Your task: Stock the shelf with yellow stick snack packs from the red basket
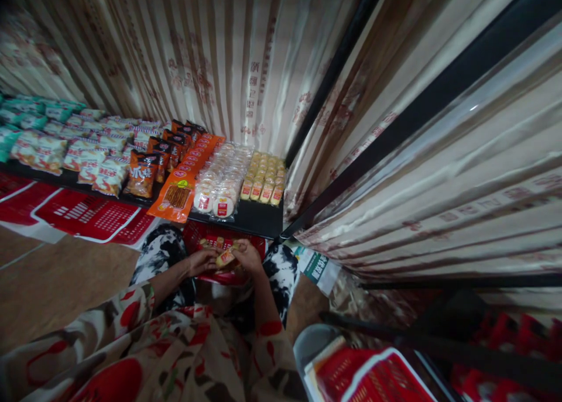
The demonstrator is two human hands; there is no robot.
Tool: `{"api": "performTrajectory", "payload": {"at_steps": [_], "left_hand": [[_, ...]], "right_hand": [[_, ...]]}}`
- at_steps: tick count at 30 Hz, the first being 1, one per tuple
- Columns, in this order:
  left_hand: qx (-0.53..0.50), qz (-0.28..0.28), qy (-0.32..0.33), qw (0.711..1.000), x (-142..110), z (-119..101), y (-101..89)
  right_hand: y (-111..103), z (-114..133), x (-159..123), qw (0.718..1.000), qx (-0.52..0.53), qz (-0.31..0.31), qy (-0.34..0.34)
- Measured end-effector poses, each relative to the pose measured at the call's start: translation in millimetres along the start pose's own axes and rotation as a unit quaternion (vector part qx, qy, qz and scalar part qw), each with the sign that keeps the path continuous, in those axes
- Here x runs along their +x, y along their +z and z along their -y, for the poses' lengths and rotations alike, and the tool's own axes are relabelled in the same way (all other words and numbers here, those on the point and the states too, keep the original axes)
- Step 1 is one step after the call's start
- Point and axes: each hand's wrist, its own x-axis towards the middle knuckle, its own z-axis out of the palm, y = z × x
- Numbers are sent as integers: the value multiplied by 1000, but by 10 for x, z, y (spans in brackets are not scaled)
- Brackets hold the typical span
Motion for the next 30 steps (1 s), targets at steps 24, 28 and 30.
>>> {"api": "performTrajectory", "payload": {"at_steps": [24,28,30], "left_hand": [[87,25,162,983,-24,-226,475],[69,6,197,978,10,-341,590],[63,-1,209,976,21,-409,655]], "right_hand": [[-243,436,5,996,16,-48,-70],[-260,502,-19,995,47,-48,-79],[-274,523,-33,995,44,-39,-81]]}}
